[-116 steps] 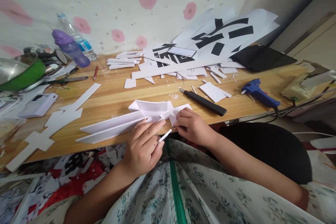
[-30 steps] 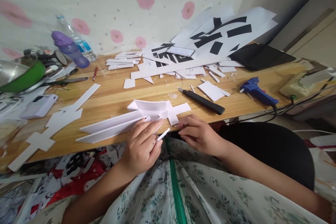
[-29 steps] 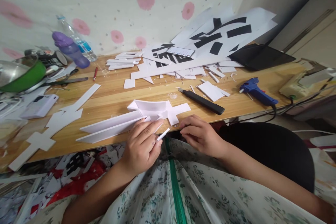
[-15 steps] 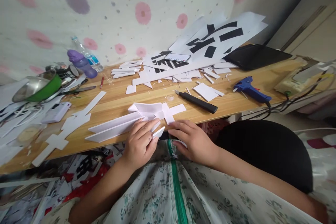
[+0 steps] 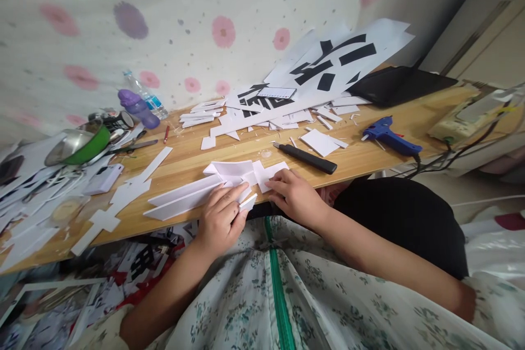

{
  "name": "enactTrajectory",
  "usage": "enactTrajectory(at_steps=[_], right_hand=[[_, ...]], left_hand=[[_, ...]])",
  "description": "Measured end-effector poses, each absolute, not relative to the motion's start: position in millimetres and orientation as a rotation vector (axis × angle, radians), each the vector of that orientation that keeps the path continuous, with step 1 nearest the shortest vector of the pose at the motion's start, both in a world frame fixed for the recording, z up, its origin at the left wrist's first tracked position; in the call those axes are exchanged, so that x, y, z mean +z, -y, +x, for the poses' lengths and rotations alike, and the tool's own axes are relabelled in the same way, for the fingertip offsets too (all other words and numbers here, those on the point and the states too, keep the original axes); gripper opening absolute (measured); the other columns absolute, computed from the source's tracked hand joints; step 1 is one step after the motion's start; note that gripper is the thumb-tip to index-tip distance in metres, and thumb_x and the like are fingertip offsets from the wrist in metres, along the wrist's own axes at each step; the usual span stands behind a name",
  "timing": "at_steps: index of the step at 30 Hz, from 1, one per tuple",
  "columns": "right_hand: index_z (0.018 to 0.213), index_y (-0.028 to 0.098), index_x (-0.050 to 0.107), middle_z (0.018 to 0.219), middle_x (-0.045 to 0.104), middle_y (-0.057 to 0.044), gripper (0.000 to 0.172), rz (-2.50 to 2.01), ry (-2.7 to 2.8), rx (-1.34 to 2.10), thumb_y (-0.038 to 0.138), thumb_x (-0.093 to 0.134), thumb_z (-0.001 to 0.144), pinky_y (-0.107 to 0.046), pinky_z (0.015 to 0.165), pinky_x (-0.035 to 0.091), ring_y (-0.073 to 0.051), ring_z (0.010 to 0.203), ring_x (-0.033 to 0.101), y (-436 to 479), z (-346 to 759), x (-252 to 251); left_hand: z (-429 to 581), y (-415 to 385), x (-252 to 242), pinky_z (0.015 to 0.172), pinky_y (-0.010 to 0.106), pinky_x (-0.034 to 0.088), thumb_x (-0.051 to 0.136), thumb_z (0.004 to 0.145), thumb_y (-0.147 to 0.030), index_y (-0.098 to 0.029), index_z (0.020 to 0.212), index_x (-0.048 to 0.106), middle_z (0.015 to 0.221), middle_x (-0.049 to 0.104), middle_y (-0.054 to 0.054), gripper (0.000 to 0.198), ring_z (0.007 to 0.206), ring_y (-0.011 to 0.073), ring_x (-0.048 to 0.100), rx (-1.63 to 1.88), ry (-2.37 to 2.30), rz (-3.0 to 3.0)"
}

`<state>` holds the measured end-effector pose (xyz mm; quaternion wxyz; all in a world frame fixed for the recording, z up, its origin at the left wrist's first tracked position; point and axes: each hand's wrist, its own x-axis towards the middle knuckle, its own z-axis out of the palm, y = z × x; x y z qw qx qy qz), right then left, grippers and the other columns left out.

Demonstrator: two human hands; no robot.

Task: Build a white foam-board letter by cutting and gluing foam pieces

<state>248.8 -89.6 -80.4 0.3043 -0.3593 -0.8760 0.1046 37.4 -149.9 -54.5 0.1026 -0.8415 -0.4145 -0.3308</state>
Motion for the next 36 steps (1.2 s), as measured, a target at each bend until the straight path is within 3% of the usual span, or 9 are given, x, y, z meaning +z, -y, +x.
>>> enactTrajectory(at_steps=[6, 11, 17, 25, 30, 33, 36], right_hand=[[0.097, 0.021, 0.072, 0.088, 0.06, -0.007, 0.018, -0.957, 2.417, 0.1, 0.018, 0.061, 0.084, -0.035, 0.074, 0.042, -0.021, 0.081, 0.049, 92.3, 243.4, -83.6], [0.088, 0.022, 0.072, 0.088, 0.065, -0.005, 0.016, -0.872, 2.419, 0.129, 0.014, 0.058, 0.085, -0.032, 0.072, 0.041, -0.019, 0.082, 0.052, 90.4, 245.1, -84.0], [0.105, 0.018, 0.069, 0.092, 0.064, -0.008, 0.021, -0.948, 2.387, 0.139, 0.021, 0.059, 0.087, -0.033, 0.074, 0.043, -0.02, 0.082, 0.053, 86.2, 242.3, -82.4], [0.094, 0.02, 0.07, 0.086, 0.065, -0.007, 0.018, -0.855, 2.464, 0.052, 0.019, 0.053, 0.09, -0.034, 0.072, 0.039, -0.021, 0.084, 0.051, 91.4, 245.2, -83.1], [0.093, 0.018, 0.07, 0.088, 0.067, -0.007, 0.019, -0.813, 2.333, 0.268, 0.018, 0.052, 0.09, -0.032, 0.075, 0.045, -0.019, 0.082, 0.055, 85.2, 248.3, -85.3], [0.099, 0.018, 0.07, 0.082, 0.064, -0.008, 0.02, -0.904, 2.337, 0.229, 0.019, 0.052, 0.09, -0.033, 0.073, 0.044, -0.02, 0.079, 0.052, 83.4, 243.4, -84.2], [0.089, 0.02, 0.072, 0.079, 0.061, -0.007, 0.018, -0.954, 2.393, 0.163, 0.019, 0.054, 0.089, -0.032, 0.07, 0.04, -0.02, 0.077, 0.048, 83.7, 237.8, -81.9]], left_hand=[[37.3, 149.7, -55.2, 0.093, 0.048, 0.048, 0.053, 0.083, -0.011, -0.017, 0.066, 0.051, 0.116, 0.068, 0.012, 0.018, 0.1, 0.024, 0.062, -0.984, 1.214, -2.486], [37.3, 150.0, -56.3, 0.094, 0.047, 0.048, 0.053, 0.083, -0.012, -0.017, 0.068, 0.054, 0.116, 0.068, 0.011, 0.016, 0.1, 0.0237, 0.062, -0.982, 1.214, -2.474], [36.9, 150.5, -56.8, 0.095, 0.047, 0.047, 0.052, 0.083, -0.012, -0.017, 0.068, 0.055, 0.117, 0.067, 0.01, 0.016, 0.099, 0.0234, 0.061, -0.974, 1.234, -2.459], [37.9, 148.9, -57.6, 0.094, 0.048, 0.048, 0.052, 0.083, -0.012, -0.017, 0.068, 0.055, 0.115, 0.068, 0.011, 0.016, 0.098, 0.0236, 0.062, -0.998, 1.228, -2.448], [38.4, 149.1, -57.5, 0.093, 0.047, 0.048, 0.053, 0.082, -0.011, -0.017, 0.067, 0.055, 0.115, 0.069, 0.011, 0.016, 0.097, 0.0238, 0.062, -0.998, 1.215, -2.438], [38.9, 149.2, -57.4, 0.093, 0.047, 0.048, 0.053, 0.082, -0.012, -0.017, 0.066, 0.055, 0.114, 0.069, 0.01, 0.017, 0.097, 0.0233, 0.062, -1.001, 1.224, -2.427], [39.4, 149.0, -57.1, 0.093, 0.046, 0.048, 0.052, 0.083, -0.012, -0.017, 0.067, 0.057, 0.113, 0.07, 0.009, 0.018, 0.096, 0.0228, 0.062, -1.004, 1.236, -2.419]])
